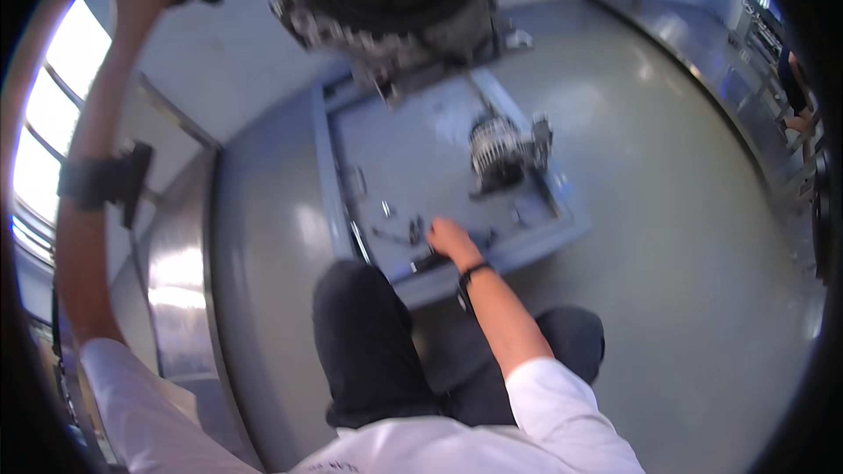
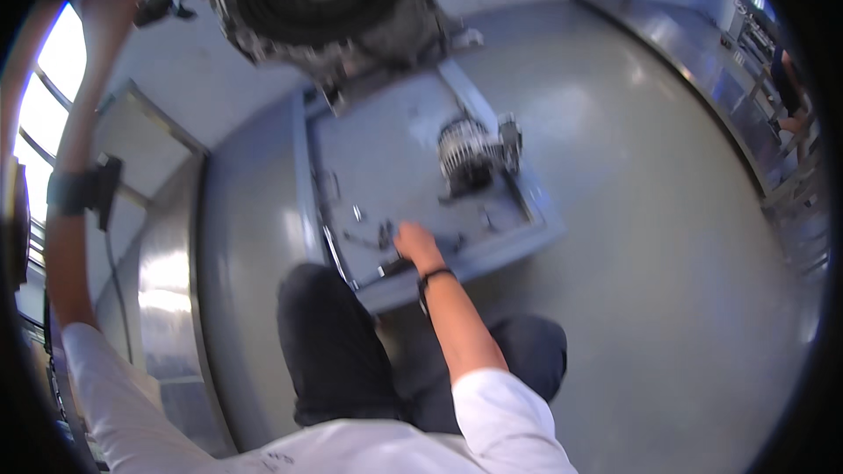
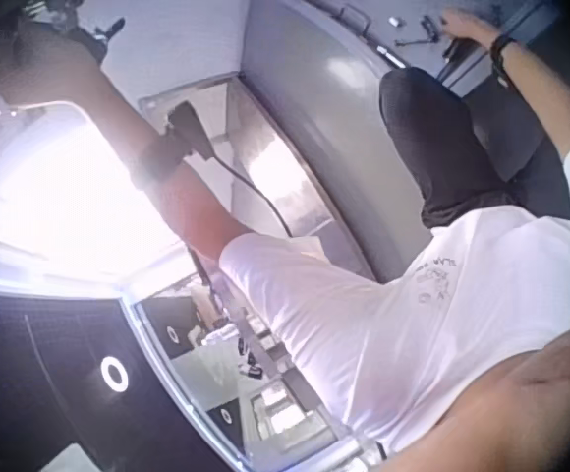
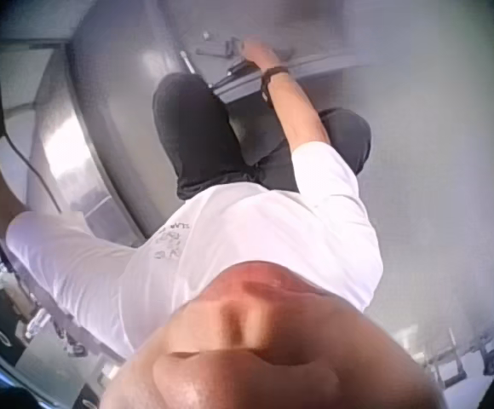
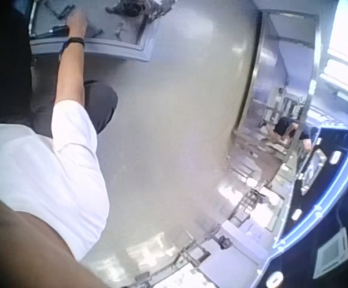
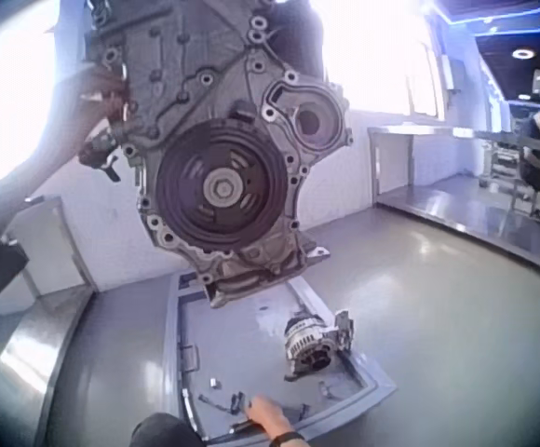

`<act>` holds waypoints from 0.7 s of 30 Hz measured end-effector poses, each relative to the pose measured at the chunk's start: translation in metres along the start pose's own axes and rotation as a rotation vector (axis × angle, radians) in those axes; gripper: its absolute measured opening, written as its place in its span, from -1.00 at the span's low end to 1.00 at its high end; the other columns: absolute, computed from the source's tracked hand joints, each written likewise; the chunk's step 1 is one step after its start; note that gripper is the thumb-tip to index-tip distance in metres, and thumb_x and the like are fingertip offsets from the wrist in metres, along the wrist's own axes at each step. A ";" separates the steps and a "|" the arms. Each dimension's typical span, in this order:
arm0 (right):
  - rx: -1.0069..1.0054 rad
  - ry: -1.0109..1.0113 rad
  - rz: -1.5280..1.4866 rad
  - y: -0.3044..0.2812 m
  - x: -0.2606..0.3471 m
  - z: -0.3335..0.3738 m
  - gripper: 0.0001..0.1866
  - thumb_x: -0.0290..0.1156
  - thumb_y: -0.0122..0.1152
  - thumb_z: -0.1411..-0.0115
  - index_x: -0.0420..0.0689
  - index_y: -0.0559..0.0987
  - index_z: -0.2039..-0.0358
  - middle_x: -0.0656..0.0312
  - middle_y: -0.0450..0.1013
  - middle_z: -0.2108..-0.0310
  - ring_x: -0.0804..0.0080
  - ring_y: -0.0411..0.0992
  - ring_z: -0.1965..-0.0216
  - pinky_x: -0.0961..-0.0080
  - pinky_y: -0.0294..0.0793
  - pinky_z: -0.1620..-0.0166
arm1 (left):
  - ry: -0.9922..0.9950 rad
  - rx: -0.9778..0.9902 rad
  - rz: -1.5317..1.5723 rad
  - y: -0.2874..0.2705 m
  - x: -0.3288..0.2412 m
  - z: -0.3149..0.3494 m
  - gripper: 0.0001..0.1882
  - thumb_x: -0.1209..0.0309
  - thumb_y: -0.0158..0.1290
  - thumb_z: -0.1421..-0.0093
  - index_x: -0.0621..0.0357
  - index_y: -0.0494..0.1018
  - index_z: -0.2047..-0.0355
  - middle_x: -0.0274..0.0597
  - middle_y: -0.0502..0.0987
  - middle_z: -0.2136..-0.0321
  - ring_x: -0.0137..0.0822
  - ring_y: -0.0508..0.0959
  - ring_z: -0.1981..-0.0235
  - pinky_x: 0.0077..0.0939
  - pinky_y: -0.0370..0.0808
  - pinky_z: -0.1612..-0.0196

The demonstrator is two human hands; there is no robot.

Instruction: Installing an alternator onto a car engine assembly.

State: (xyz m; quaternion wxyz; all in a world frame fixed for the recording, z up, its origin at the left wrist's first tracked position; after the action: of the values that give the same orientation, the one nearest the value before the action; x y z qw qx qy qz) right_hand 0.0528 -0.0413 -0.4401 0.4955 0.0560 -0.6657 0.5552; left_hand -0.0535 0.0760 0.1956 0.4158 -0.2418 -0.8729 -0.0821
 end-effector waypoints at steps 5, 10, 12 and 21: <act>0.076 0.067 0.022 0.000 -0.020 0.022 -0.69 -0.20 0.09 -0.06 -0.11 0.61 0.28 0.01 0.54 0.25 0.00 0.48 0.16 0.16 0.47 0.10 | -0.549 -0.172 1.035 -0.028 -0.035 -0.001 -0.73 0.53 0.21 -0.09 0.31 0.53 0.17 -0.19 0.57 0.23 -0.43 0.57 0.22 -0.51 0.57 0.16; 0.083 0.082 0.034 -0.003 -0.013 0.017 -0.67 -0.17 0.11 -0.06 -0.05 0.63 0.23 0.03 0.55 0.22 0.03 0.49 0.14 0.20 0.48 0.06 | -0.397 -0.224 1.019 -0.041 -0.026 -0.002 -0.80 0.63 0.19 -0.04 0.43 0.52 0.29 -0.14 0.56 0.23 -0.35 0.60 0.30 -0.53 0.56 0.21; 0.087 0.086 0.043 -0.001 -0.014 0.015 -0.68 -0.17 0.11 -0.06 -0.05 0.63 0.24 0.03 0.55 0.22 0.03 0.49 0.14 0.20 0.48 0.06 | -0.351 -0.192 1.029 -0.041 -0.021 -0.006 -0.80 0.62 0.19 -0.04 0.44 0.52 0.29 -0.13 0.55 0.20 -0.34 0.60 0.29 -0.53 0.56 0.20; 0.084 0.089 0.039 0.005 -0.017 -0.002 -0.69 -0.19 0.10 -0.07 -0.06 0.64 0.25 0.03 0.55 0.24 0.03 0.50 0.15 0.18 0.48 0.07 | -0.322 -0.170 1.083 -0.020 -0.018 -0.010 -0.75 0.59 0.24 0.02 0.36 0.54 0.27 -0.19 0.55 0.21 -0.33 0.59 0.23 -0.47 0.57 0.15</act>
State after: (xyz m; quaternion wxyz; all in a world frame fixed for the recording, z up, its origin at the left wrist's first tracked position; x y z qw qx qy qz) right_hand 0.0601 -0.0459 -0.4562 0.5111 0.0390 -0.6201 0.5939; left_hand -0.0469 0.0483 0.1897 0.2394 -0.6968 -0.6670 0.1105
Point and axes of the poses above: each hand's wrist, its own z-axis away from the middle knuckle, its own y-axis out of the palm, x = y × z, the point moved 4 cm from there along -z, towards the middle knuckle
